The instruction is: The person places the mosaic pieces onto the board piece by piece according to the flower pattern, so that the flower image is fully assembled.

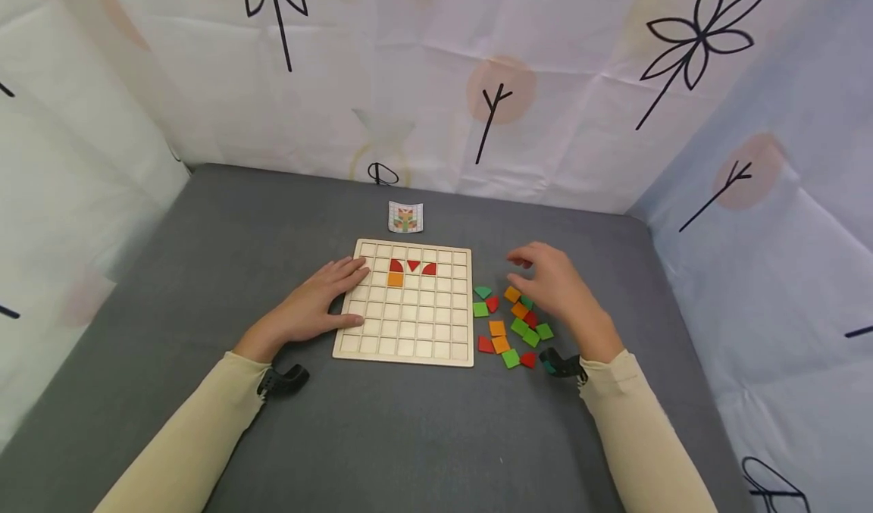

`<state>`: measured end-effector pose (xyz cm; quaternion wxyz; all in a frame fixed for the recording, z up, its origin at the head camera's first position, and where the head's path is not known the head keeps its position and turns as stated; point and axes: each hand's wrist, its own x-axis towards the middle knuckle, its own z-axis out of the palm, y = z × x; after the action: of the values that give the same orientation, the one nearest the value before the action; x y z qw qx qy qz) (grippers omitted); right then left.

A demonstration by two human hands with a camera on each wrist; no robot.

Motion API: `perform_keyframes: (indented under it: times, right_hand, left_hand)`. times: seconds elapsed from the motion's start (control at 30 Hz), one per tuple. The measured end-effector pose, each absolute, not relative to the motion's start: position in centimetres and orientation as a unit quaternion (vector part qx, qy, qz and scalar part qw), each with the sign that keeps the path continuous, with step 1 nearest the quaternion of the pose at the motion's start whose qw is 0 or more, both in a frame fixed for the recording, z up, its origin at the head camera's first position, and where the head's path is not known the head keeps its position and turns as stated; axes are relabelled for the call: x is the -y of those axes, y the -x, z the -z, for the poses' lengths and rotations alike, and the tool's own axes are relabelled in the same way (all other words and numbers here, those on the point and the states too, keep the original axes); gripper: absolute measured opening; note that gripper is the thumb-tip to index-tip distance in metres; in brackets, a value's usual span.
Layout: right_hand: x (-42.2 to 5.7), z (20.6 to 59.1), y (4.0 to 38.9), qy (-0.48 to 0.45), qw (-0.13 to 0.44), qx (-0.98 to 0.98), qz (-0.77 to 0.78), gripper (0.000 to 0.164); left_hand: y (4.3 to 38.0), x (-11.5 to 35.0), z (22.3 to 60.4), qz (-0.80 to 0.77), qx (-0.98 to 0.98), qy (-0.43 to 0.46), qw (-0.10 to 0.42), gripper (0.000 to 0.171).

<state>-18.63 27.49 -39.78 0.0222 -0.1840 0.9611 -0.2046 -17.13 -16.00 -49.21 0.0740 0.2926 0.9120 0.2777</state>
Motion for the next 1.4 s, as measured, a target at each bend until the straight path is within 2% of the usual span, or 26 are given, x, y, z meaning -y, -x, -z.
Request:
perform_keyframes:
  times: [0.53, 1.0, 1.4]
  right_hand:
    - [-29.3, 41.3, 17.5, 0.162, 0.042, -0.965, 0.204, 0.032]
    - [-28.9, 42.4, 17.7, 0.168, 0.039, -0.964, 0.203, 0.028]
    - [-28.9, 43.1, 17.5, 0.148, 0.063, -0.967, 0.199, 0.030]
  left_hand:
    - [17.3, 15.9, 49.1, -0.279, -0.910, -0.298, 0.071, 0.094]
    - [17.5, 16.1, 49.4, -0.276, -0.911, -0.297, 0.070, 0.095]
    - [17.3, 16.1, 49.4, -0.278, -0.911, -0.297, 0.071, 0.094]
